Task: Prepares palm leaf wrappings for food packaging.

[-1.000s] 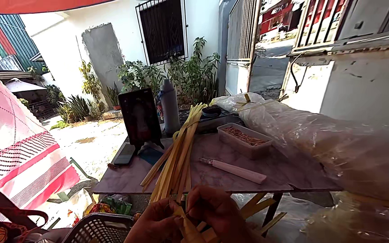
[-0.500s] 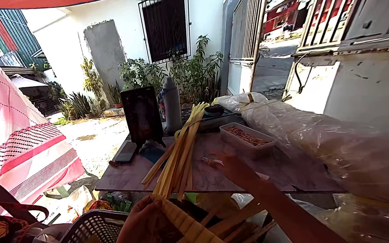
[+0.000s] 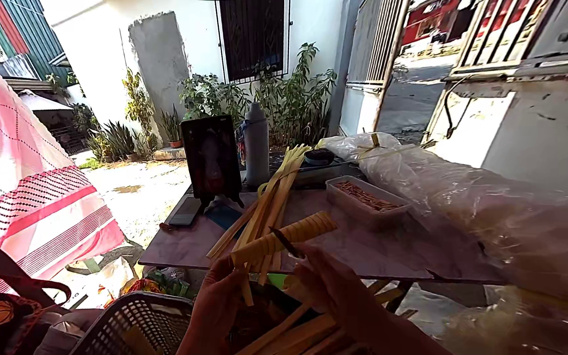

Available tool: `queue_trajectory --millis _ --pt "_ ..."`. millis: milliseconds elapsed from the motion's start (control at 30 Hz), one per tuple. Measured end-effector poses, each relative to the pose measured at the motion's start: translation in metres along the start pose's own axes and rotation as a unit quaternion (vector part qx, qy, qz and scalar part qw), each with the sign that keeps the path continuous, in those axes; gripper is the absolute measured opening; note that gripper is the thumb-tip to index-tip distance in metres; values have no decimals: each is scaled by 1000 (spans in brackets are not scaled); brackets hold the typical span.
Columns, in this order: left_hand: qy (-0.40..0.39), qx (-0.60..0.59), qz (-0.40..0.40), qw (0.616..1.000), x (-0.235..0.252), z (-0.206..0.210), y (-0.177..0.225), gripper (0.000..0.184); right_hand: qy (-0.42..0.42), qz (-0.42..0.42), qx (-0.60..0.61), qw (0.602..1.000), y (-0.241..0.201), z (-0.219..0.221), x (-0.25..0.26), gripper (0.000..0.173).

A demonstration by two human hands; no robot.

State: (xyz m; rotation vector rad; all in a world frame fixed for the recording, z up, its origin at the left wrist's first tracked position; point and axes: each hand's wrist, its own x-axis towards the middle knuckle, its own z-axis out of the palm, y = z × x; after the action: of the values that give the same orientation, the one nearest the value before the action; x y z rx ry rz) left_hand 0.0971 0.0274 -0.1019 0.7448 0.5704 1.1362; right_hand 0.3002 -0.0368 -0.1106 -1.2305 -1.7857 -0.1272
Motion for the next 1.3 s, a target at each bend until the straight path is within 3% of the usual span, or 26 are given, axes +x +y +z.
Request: queue_trajectory --millis 100,367,833,933,1000,1167,1267,1300 --pt "-59 -1 -6 998 -8 2 -1 24 -28 -61 8 998 -13 20 -5 32" --pt "-159 -33 -36 986 -13 -1 5 25 27 -113 -92 989 -6 31 -14 30" --pt "-209 -29 -107 972 -13 2 9 26 53 -130 -112 984 -2 33 -19 27" --pt "-216 -7 -118 969 -14 4 6 33 63 -113 -124 984 -6 36 -21 28" --pt "-225 10 -122 967 -17 10 0 49 66 -84 -115 988 -11 40 -21 33" --pt "-134 34 -100 985 -15 14 -3 51 44 -15 13 999 -10 20 -16 36" --pt "-93 37 -94 990 -6 2 0 49 62 40 -107 991 24 -14 4 40" --pt "-77 43 -97 991 -6 -1 2 47 32 85 -157 983 40 -25 11 37"
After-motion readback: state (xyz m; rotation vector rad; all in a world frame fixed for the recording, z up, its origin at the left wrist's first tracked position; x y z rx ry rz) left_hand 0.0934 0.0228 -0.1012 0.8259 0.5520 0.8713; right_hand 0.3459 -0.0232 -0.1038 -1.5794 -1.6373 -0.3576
